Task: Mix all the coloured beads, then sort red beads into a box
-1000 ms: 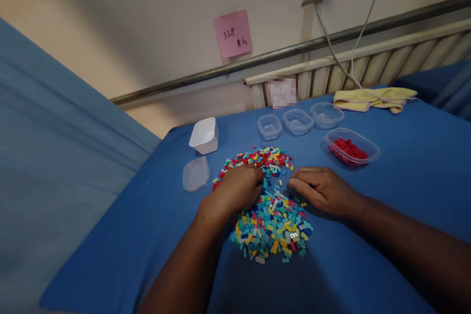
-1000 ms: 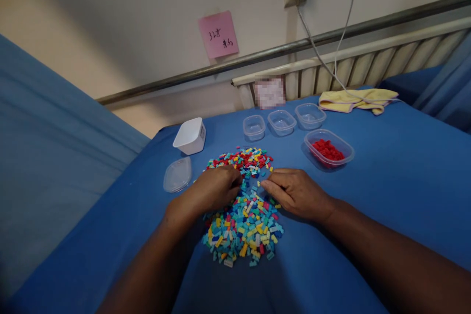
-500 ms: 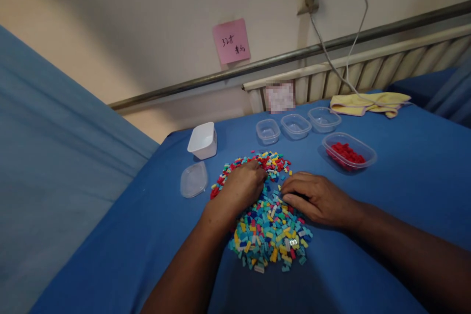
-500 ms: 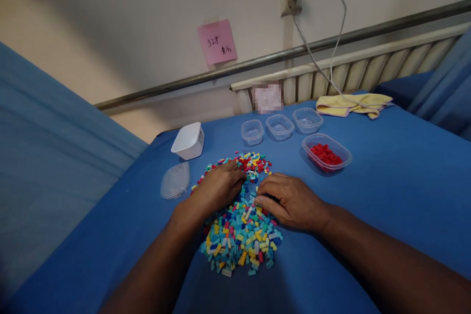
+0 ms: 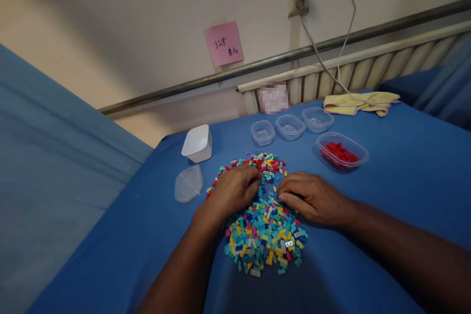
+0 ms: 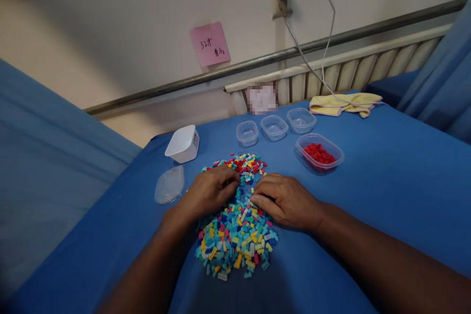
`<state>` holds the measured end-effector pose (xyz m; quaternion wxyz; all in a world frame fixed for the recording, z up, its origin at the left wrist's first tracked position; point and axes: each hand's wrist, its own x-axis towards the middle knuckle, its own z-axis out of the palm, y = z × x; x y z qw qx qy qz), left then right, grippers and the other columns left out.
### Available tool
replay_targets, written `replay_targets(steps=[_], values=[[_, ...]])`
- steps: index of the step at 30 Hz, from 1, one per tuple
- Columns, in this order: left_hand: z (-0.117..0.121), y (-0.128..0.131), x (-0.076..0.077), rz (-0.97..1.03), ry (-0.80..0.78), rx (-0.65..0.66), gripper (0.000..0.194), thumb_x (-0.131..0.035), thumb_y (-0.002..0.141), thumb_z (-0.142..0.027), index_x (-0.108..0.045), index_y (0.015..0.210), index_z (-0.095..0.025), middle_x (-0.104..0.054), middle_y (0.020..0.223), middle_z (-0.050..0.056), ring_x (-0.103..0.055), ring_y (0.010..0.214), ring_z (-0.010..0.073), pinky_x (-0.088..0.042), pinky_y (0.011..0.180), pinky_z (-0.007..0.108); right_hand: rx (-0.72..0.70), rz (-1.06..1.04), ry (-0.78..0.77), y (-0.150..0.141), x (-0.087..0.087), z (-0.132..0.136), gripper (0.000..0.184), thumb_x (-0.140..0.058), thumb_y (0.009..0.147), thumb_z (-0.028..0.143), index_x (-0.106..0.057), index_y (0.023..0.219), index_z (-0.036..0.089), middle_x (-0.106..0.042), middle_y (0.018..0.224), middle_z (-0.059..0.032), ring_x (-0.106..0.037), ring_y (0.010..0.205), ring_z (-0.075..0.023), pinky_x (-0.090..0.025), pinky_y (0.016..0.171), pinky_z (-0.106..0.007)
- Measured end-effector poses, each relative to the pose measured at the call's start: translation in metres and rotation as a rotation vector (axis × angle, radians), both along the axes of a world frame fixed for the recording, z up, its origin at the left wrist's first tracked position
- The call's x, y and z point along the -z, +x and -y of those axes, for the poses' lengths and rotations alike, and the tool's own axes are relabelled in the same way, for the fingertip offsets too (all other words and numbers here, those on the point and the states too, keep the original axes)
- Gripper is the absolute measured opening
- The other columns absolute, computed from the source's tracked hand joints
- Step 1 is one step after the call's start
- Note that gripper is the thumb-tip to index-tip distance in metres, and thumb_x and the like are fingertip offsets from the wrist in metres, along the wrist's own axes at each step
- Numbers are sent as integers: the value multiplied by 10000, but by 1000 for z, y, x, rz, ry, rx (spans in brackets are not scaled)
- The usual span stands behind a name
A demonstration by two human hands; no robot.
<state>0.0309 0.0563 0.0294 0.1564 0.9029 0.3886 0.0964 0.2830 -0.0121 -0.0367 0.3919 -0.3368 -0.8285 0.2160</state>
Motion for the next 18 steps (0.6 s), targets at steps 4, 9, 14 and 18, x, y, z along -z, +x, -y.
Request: replay_targets(steps=[4,9,14,18], values=[[-1,1,-2,515,-536,-230,256,-706,952,-429,-656,988,-181,-625,788,8,-533,652,142,-406,611,270,-1,-10,-7,0,-1,0,223,-575,1125,329,-728,1005,219,-782,990,-61,-722,941,-203,-563,907,-366],[-10,21,-5,647,-786,-313,426,-829,860,-521,-650,1024,-171,-618,713,-13,-449,534,96,-325,513,229,-17,-54,82,-5,-6,0,198,-599,1107,310,-725,986,217,-791,964,-59,-729,930,-207,-567,907,-370],[-33,86,-11,586,-636,-74,276,-788,882,-397,-693,955,-149,-653,799,14,-557,674,127,-433,629,250,-24,-23,173,-12,-6,-4,230,-611,1100,363,-738,982,211,-806,970,-58,-745,904,-206,-570,907,-370],[-48,158,-14,497,-395,199,97,-698,935,-241,-724,939,-148,-675,845,17,-587,756,145,-444,699,268,5,4,160,-7,-4,-5,286,-586,1113,390,-743,965,202,-800,938,-54,-743,885,-207,-572,875,-360]])
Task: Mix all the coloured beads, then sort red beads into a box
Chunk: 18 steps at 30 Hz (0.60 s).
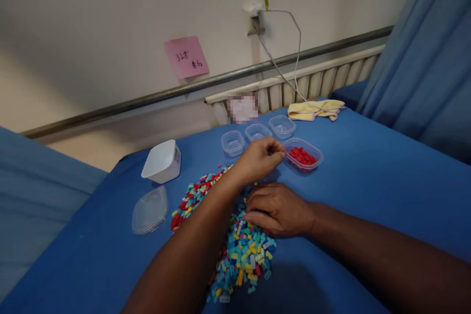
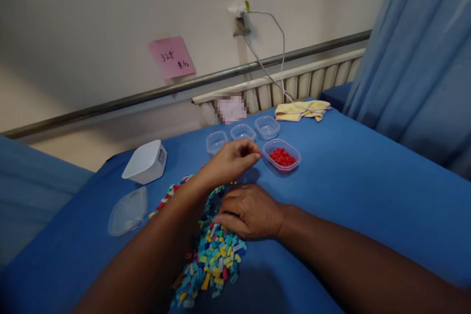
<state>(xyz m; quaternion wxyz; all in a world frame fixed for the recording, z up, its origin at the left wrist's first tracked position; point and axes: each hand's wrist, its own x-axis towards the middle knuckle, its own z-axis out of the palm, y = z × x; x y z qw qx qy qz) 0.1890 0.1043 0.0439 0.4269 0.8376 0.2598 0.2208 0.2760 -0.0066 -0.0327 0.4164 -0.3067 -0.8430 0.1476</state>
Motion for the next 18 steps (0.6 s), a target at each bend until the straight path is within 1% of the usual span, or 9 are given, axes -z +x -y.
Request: replay_targets(steps=[2,4,6,7,10,12,14,16,18], values=[[-7,19,-2,-60,114,89,124,-673,934,-160,-761,1019,-142,-729,912,35,-643,821,169,-470,753,286,23,-8,-11,6,0,0,302,-575,1118,381,-739,940,201,-792,910,-57,-728,856,-208,-564,843,-359],[-12,17,-7,-152,227,57,221,-684,954,-167,-784,1150,-154,-768,992,49,-681,864,188,-484,789,303,88,-39,-28,12,0,0,302,-563,1122,355,-735,929,199,-787,911,-65,-717,856,-212,-553,836,-364],[-13,-7,-15,-286,321,-17,200,-711,956,-196,-802,1129,-160,-781,1003,58,-694,873,203,-483,792,313,164,-75,-56,17,2,-1,272,-566,1120,327,-737,952,200,-783,939,-69,-716,888,-216,-546,852,-368],[-11,-24,-20,-370,362,-44,160,-715,944,-190,-810,1069,-163,-786,996,60,-696,870,209,-479,784,316,186,-84,-72,18,3,-2,247,-571,1116,312,-737,969,204,-781,953,-66,-717,904,-216,-546,862,-367],[3,-78,-24,-625,441,-102,147,-676,939,-171,-816,979,-186,-791,972,54,-705,867,221,-459,752,321,168,-51,-105,17,4,-3,157,-598,1093,271,-730,1024,223,-776,986,-56,-718,939,-218,-554,883,-370],[17,-105,-17,-759,439,-112,188,-640,940,-148,-815,979,-202,-791,973,51,-713,883,232,-459,749,327,113,3,-90,13,5,-3,118,-608,1074,237,-726,1078,233,-784,1040,-61,-718,988,-230,-560,920,-388],[30,-119,-5,-842,468,-138,207,-612,950,-154,-809,970,-213,-790,1006,59,-723,917,252,-467,754,344,54,56,-56,8,5,-3,154,-598,1055,193,-719,1141,237,-787,1136,-76,-713,1075,-245,-555,989,-416],[39,-124,6,-858,498,-181,239,-588,960,-155,-807,1027,-224,-785,1078,68,-730,971,264,-486,773,353,30,101,-48,5,6,-3,224,-573,1036,154,-704,1202,228,-775,1226,-96,-699,1160,-261,-542,1051,-447],[44,-123,12,-855,534,-195,244,-589,966,-174,-801,1071,-236,-774,1129,73,-730,1013,273,-504,790,362,45,131,-71,4,8,-4,277,-552,1011,125,-687,1237,210,-765,1244,-114,-691,1184,-276,-540,1064,-472]])
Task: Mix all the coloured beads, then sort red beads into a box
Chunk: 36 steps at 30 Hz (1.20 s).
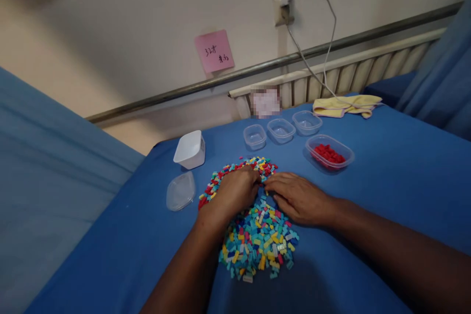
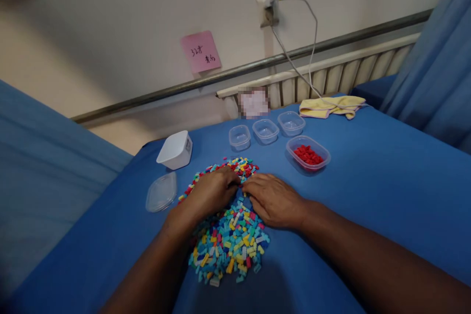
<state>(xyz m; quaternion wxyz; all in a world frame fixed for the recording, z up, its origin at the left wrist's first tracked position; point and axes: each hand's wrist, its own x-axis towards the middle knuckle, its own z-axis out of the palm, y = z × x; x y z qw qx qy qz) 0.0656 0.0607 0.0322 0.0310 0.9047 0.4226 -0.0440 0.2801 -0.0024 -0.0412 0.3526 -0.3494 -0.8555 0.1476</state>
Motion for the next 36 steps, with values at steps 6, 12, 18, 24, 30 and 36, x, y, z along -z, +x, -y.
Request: replay_targets(steps=[6,12,18,24,30,36], values=[[2,7,2,-49,95,-14,153,-620,991,-284,-760,980,-225,-767,1086,87,-739,976,306,-531,760,391,165,-20,-21,5,8,-5,402,-522,924,66,-681,1273,186,-759,1247,-138,-678,1171,-304,-558,1032,-500],[5,10,11,-49,164,-5,223,-547,952,-162,-742,1056,-195,-770,1117,117,-749,963,328,-520,718,404,201,13,-57,5,11,-6,453,-522,920,67,-692,1325,179,-791,1192,-127,-718,1099,-297,-581,976,-474],[1,-3,11,260,-20,-48,131,-560,902,-170,-690,900,-183,-736,938,87,-682,807,263,-435,673,361,267,-236,-61,7,5,-3,350,-530,965,72,-710,1229,215,-815,1107,-67,-767,1027,-240,-595,919,-403],[1,0,13,976,-675,-246,262,-701,860,-404,-686,949,-158,-634,761,7,-535,639,135,-385,606,264,205,-291,-9,2,-5,3,190,-689,1037,255,-718,1223,239,-798,1049,-56,-756,931,-216,-600,847,-364],[12,11,11,1100,-842,-276,391,-829,819,-405,-651,1068,-161,-711,815,35,-670,725,160,-479,696,271,208,-225,73,2,-14,7,114,-629,1084,253,-733,1131,247,-805,995,-48,-758,898,-217,-583,809,-369],[16,-35,-35,1013,-519,-277,350,-787,927,-463,-746,1128,-179,-736,963,54,-635,770,146,-500,714,280,476,-28,341,52,-40,9,173,-587,1067,311,-734,1077,221,-802,1007,-97,-759,935,-287,-579,834,-431]])
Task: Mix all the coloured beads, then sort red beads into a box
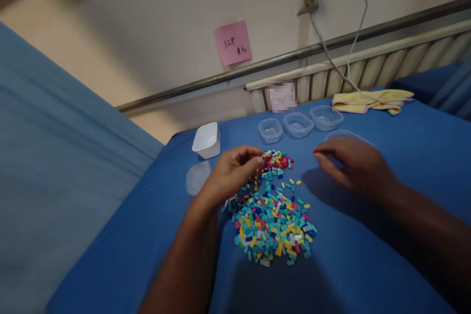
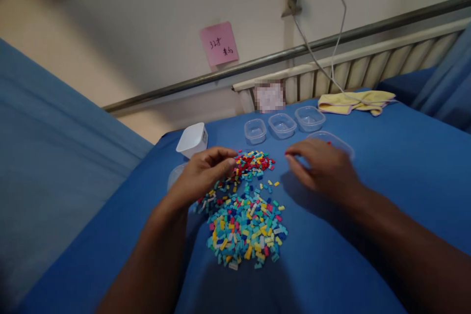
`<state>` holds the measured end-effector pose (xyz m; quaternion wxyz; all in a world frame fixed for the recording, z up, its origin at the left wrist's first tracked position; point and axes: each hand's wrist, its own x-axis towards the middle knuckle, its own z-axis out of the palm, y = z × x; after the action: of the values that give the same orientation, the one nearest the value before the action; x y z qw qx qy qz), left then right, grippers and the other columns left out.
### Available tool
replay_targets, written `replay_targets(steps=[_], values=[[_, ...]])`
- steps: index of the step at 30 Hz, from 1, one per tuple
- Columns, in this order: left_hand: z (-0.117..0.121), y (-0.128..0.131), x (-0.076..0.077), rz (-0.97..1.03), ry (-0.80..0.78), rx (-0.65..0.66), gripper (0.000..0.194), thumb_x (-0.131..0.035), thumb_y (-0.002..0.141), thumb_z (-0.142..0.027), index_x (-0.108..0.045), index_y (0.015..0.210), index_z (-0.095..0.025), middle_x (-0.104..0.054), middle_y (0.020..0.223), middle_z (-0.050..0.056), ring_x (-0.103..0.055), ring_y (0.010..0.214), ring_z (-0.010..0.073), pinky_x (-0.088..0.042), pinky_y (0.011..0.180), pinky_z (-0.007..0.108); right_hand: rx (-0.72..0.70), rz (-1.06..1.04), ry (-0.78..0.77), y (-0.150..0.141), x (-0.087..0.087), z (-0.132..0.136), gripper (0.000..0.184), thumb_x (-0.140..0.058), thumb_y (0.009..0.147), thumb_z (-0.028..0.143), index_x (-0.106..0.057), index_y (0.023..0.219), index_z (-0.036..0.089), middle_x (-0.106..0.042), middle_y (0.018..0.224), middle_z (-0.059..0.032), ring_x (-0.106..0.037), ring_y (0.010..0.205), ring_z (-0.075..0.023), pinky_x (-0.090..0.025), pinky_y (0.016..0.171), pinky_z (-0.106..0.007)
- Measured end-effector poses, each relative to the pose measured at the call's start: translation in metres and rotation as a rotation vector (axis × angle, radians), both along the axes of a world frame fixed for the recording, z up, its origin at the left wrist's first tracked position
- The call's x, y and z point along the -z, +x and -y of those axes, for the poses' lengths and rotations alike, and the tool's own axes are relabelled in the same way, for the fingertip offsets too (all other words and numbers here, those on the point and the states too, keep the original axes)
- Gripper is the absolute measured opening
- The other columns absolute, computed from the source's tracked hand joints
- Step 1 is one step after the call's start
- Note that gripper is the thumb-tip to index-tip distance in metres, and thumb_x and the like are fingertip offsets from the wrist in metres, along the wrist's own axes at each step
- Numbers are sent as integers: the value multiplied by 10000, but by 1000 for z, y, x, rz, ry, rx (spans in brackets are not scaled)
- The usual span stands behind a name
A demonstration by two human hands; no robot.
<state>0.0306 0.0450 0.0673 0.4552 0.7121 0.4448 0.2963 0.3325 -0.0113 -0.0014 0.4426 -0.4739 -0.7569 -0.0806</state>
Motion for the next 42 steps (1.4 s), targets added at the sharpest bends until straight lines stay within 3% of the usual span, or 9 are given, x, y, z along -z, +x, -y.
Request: replay_targets(steps=[4,8,13,17,20,23,29,36,42], values=[[9,-46,-20,-300,83,18,262,-717,944,-433,-767,992,-180,-724,861,35,-623,745,161,-473,675,275,358,149,-57,61,-1,-9,261,-542,1051,426,-726,1081,244,-767,1077,-161,-709,1043,-396,-579,785,-496],[17,-75,-12,-695,143,39,179,-644,931,-307,-793,952,-209,-760,897,41,-661,770,188,-469,689,295,349,205,-131,89,11,-16,397,-445,1045,572,-704,1089,275,-722,1021,-165,-680,993,-435,-579,830,-605],[19,-101,-1,-993,124,-145,181,-594,912,-192,-774,924,-192,-773,926,73,-690,822,227,-470,708,319,145,145,-123,42,12,-5,292,-482,1070,466,-713,1136,301,-780,1103,-141,-731,1044,-403,-605,860,-585],[17,-112,10,-960,184,-195,372,-604,963,-240,-707,1302,-126,-746,1275,169,-717,1089,294,-548,925,389,-167,117,-232,-9,29,5,336,-551,1084,399,-716,1322,228,-786,1282,-149,-744,1177,-362,-614,1022,-564],[14,-103,25,-765,308,-244,508,-479,1092,-393,-591,1490,-97,-644,1482,200,-631,1343,324,-487,1151,466,-275,115,-343,-25,48,5,457,-561,1094,446,-637,1495,241,-691,1509,-148,-660,1381,-377,-550,1158,-616],[12,-87,47,-642,385,-146,542,-366,1144,-470,-573,1521,-140,-619,1533,167,-580,1427,300,-435,1235,469,-285,113,-394,-24,60,2,476,-553,1103,440,-614,1533,245,-654,1565,-141,-615,1449,-376,-507,1207,-646],[3,-66,87,-690,429,-205,698,-322,1154,-506,-401,1659,-30,-380,1725,242,-327,1634,335,-261,1348,524,-233,51,-413,-19,63,-3,476,-500,1123,451,-613,1533,237,-648,1570,-151,-610,1457,-368,-499,1216,-654],[-20,-31,96,-694,525,-263,667,-341,1163,-481,-453,1626,-15,-361,1725,269,-316,1635,356,-253,1346,523,-228,42,-416,-24,65,-5,469,-514,1119,455,-614,1526,245,-643,1568,-161,-604,1459,-375,-492,1214,-672],[-20,5,90,-735,582,-290,615,-385,1166,-445,-437,1646,-65,-299,1761,246,-284,1647,378,-245,1339,573,-232,22,-432,-23,63,-7,465,-500,1126,449,-607,1527,240,-633,1580,-157,-582,1482,-361,-476,1233,-660]])
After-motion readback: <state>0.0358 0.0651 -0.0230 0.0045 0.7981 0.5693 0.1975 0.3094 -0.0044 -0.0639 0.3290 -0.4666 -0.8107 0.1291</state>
